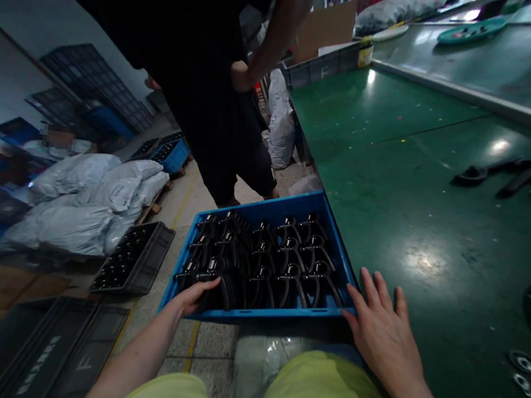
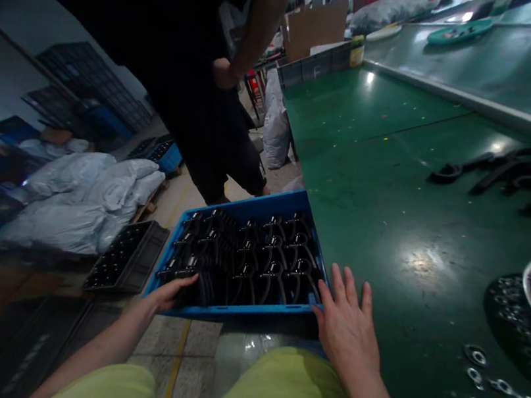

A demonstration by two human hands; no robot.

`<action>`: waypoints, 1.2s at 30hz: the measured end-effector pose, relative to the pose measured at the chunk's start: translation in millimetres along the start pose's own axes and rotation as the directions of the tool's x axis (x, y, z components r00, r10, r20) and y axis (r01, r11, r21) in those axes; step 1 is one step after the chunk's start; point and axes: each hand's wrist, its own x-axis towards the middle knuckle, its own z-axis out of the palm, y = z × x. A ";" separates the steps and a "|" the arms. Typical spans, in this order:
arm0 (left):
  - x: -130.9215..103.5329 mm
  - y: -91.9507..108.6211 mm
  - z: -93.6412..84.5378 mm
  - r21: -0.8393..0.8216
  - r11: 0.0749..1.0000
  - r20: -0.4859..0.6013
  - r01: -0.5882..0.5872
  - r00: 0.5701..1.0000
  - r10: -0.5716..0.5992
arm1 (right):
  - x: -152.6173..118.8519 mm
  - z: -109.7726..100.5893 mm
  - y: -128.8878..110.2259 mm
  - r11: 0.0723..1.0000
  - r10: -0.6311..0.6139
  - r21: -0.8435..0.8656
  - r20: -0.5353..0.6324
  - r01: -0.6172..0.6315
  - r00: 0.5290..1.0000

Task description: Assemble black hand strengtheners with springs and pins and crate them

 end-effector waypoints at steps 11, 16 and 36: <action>17.3 8.0 -12.3 0.298 0.954 0.052 0.044 0.997 -0.062 | 0.2 -2.0 0.0 1.000 0.006 -0.009 0.009 -0.005 1.000; 16.1 3.2 -9.1 0.543 0.839 -0.100 0.005 0.993 0.059 | 2.2 -8.7 -2.7 0.999 0.038 0.003 0.018 -0.038 0.999; 58.8 26.5 60.9 0.984 0.006 -0.117 0.177 0.624 0.773 | 1.7 -8.1 -4.0 0.998 0.060 0.019 0.026 -0.060 0.998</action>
